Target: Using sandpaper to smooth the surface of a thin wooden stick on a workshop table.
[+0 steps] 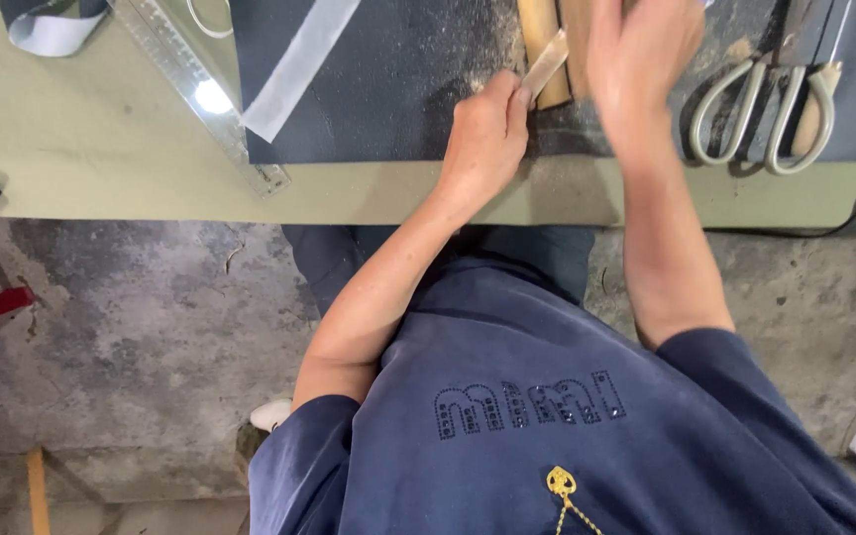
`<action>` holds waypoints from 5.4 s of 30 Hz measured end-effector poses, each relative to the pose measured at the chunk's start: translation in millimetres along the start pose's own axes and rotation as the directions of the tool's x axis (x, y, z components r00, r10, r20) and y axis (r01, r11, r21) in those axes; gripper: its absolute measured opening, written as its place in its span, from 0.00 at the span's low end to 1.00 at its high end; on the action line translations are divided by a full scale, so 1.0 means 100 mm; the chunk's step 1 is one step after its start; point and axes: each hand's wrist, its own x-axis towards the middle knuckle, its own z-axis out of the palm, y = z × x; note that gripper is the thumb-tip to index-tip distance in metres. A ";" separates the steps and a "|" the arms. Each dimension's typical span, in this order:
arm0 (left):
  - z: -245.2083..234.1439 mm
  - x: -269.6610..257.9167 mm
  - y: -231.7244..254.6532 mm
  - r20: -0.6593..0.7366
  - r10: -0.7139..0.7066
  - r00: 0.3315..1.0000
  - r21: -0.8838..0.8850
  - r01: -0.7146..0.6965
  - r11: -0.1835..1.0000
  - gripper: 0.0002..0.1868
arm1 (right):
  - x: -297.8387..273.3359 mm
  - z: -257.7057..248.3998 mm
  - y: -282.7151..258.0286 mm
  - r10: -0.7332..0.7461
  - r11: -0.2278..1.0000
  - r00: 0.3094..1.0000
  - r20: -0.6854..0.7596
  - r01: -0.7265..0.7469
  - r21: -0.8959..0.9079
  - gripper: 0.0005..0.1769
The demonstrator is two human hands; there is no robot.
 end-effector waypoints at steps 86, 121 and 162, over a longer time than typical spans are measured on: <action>-0.12 -0.13 0.26 0.052 -0.202 0.978 -0.170 0.208 0.963 0.15 | -0.01 -0.45 -0.19 0.370 0.839 0.832 0.412 -0.490 0.237 0.31; 0.03 0.13 0.23 -0.025 -0.148 0.989 0.005 0.148 0.989 0.04 | -0.13 0.07 -0.13 0.262 0.965 0.939 0.223 -0.259 -0.045 0.32; 0.02 0.03 0.28 0.091 -0.224 0.970 -0.083 0.231 0.969 0.10 | 0.18 -0.05 0.27 0.381 0.922 0.895 0.232 -0.350 -0.163 0.26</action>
